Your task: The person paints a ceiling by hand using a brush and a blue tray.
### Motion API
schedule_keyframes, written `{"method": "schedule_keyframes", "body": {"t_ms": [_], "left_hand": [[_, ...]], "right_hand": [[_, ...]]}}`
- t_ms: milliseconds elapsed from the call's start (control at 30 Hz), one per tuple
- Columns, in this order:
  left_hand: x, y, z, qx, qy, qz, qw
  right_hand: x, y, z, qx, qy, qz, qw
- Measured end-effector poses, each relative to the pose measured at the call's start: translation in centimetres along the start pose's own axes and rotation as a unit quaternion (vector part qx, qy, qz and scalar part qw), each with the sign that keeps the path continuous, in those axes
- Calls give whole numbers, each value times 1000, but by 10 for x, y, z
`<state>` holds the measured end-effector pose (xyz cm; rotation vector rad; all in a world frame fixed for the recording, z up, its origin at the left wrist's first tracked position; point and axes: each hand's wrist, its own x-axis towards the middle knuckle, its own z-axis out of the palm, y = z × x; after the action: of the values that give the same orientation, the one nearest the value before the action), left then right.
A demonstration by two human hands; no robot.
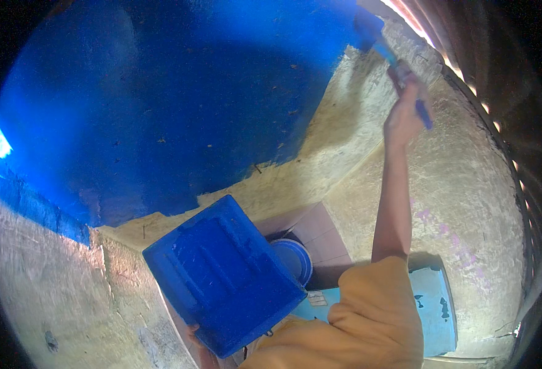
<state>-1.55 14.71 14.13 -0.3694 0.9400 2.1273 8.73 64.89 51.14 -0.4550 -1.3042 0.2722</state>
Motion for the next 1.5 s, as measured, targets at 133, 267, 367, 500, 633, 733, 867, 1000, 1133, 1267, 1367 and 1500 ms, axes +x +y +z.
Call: {"method": "schedule_keyframes", "body": {"t_ms": [133,267,367,500,633,733,867,1000,1133,1267,1367,1500], "left_hand": [[1,0,2,-14,-13,6,1000],[-1,2,6,-37,-4,-20,999],[0,2,4,-28,-12,-19,999],[1,4,-4,14,24,-15,1000],[0,2,-16,41,13,2,999],[1,-6,-32,55,89,-29,994],[11,-20,-55,-25,46,-45,998],[7,-18,-51,-41,49,-56,996],[-4,-1,-16,-33,42,-25,998],[-10,17,13,44,51,27,997],[-11,25,24,46,66,-1,997],[-15,26,32,51,37,22,998]], "right_hand": [[-61,25,-29,-29,-85,59,994],[-90,40,-67,35,-235,159,958],[-84,46,-67,-27,-308,272,911],[-40,40,-34,-67,-266,162,948],[26,1,-23,2,-132,85,988],[39,-14,-14,75,-9,-22,997],[-11,9,-9,10,24,-42,999],[-115,53,-29,-88,-67,7,994],[-213,80,-67,-103,-107,203,968],[-244,101,-85,-46,-204,233,950],[-225,108,-76,-42,-239,224,944],[-162,89,-53,-103,-225,138,959]]}}
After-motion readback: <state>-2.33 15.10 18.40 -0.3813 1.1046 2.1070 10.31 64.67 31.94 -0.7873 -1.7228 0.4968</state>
